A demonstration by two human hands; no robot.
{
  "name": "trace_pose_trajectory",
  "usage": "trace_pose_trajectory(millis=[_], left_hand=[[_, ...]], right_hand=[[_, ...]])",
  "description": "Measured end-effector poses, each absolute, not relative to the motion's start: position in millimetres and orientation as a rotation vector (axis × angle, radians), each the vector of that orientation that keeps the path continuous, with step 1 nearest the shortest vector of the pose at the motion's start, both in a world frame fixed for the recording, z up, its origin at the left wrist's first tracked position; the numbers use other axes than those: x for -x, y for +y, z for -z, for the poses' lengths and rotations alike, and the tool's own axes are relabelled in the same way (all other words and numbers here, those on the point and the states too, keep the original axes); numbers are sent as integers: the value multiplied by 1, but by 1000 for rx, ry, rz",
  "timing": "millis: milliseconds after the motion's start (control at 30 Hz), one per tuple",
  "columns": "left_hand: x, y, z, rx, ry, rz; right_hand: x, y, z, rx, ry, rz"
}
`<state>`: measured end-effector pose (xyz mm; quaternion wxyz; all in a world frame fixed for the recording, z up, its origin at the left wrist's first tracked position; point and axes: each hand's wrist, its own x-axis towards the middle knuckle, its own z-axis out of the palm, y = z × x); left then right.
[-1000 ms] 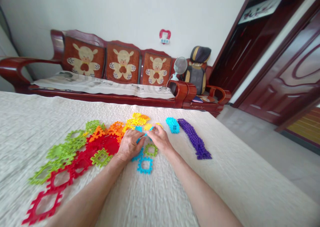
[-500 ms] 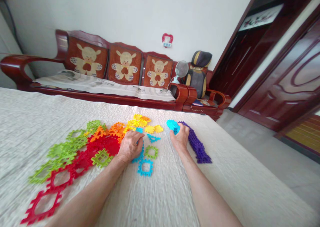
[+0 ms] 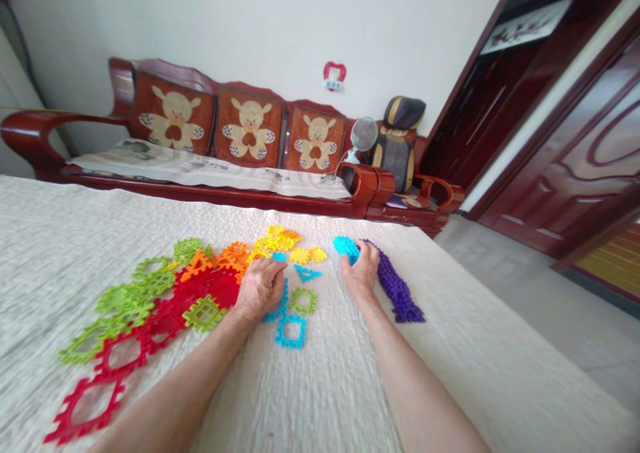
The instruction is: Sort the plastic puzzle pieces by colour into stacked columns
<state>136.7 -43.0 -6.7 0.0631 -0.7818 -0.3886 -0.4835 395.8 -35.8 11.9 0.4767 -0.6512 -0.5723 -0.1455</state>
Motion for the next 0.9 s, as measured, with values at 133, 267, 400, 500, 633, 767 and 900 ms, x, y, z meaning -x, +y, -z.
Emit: trace_pose_trajectory(millis=[133, 267, 400, 500, 633, 767, 900], left_hand=[[-133, -42, 7, 2257, -1373, 1448], [-131, -45, 2, 2158, -1627, 1344], [-134, -51, -6, 2164, -1847, 1093], [-137, -56, -11, 2232, -1859, 933], [-138, -58, -14, 2400, -1770, 845], [-138, -57, -11, 2598, -1589, 902], [-140, -54, -6, 2674, -1492, 989]], right_hand=[[-372, -41, -14, 1363, -1657, 180], [-344, -47, -9, 1193, -1944, -85], [-331, -51, -7, 1173, -2075, -179], [-330, -52, -9, 1198, -2132, -176], [-331, -52, -11, 1246, -2128, -191], [-333, -50, -10, 1270, -2094, -182], [-332, -50, -10, 1164, -2101, -132]])
